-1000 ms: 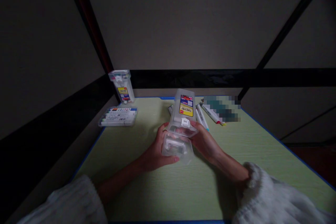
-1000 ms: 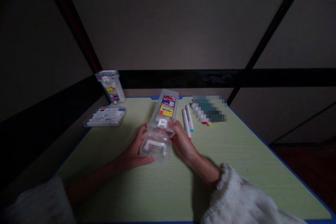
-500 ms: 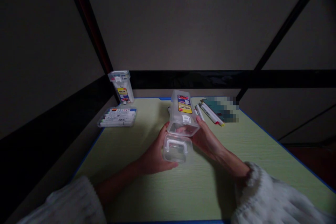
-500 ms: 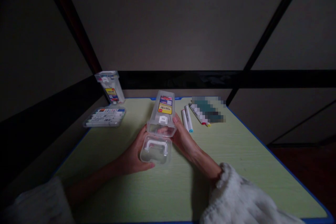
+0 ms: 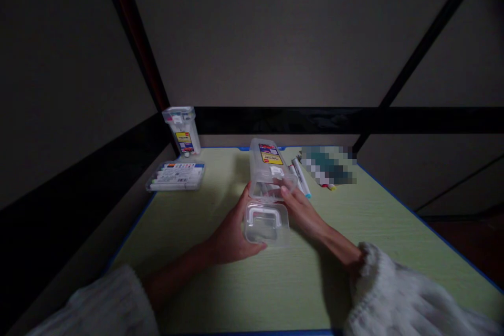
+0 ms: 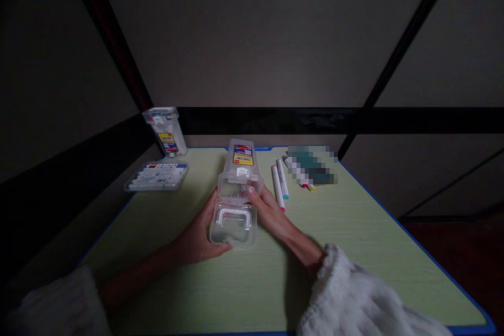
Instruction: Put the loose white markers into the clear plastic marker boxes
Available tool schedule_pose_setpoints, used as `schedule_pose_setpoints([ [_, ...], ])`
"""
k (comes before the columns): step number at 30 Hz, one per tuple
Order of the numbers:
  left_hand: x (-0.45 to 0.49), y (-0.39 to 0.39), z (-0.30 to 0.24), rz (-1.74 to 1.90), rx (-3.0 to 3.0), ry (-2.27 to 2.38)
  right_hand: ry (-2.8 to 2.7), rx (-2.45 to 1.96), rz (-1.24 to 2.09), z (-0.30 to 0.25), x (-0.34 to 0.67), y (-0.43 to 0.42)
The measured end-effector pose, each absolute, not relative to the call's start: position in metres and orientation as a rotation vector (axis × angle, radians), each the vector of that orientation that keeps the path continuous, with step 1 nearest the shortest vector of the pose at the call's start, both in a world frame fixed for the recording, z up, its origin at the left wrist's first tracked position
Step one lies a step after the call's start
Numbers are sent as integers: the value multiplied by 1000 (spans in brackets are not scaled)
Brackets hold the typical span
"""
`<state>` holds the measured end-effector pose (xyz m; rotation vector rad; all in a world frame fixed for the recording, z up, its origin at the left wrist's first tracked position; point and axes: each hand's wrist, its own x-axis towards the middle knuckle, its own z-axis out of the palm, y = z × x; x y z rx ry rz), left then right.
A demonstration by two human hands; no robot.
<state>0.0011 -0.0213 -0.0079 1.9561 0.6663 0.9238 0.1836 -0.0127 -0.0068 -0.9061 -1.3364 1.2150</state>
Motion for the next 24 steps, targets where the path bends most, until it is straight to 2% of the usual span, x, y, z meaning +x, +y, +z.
schedule_pose_setpoints([
  [7,-2,-18,-10,910,1983,737,-1579,-968,891,-5,183,-10],
  [13,-3,-14,-14,949,1928,791,-1445,-1056,872,-4,173,-7],
  [24,-5,-4,-5,1044,1833,781,-1531,-1134,658,9,157,7],
])
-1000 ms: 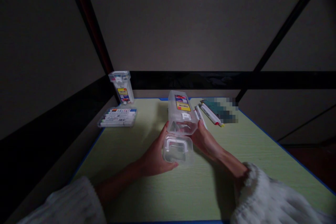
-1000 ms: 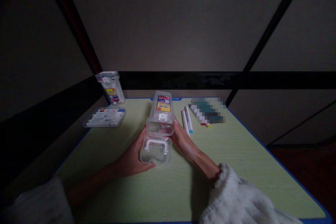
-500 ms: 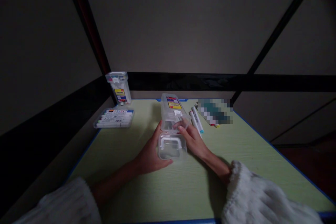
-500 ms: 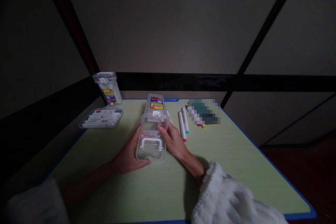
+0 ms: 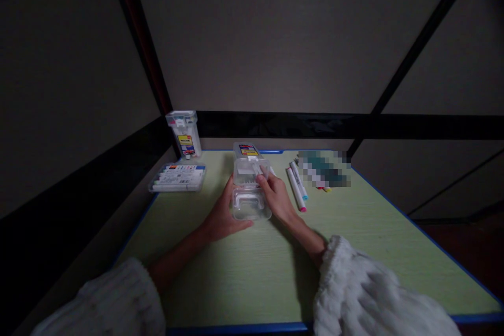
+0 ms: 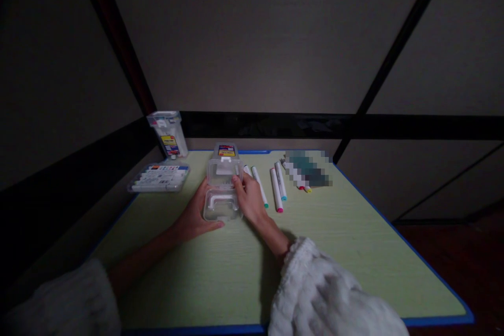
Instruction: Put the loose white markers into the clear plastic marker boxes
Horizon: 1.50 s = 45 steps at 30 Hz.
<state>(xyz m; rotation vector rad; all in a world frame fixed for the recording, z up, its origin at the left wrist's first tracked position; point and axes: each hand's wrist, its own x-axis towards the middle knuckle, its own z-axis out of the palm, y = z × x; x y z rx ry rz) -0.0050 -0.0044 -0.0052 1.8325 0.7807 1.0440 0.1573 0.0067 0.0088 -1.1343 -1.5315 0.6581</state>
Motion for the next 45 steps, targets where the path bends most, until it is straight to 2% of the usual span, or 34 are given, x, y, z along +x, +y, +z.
schedule_pose_setpoints([
  [6,-6,2,-10,1052,1798,761,-1517,-1236,520,3,154,18],
  [19,-4,5,-12,1007,1816,911,-1447,-1233,592,-13,147,19],
  [45,-7,13,-29,1066,1870,1058,-1621,-1248,453,-8,147,13],
])
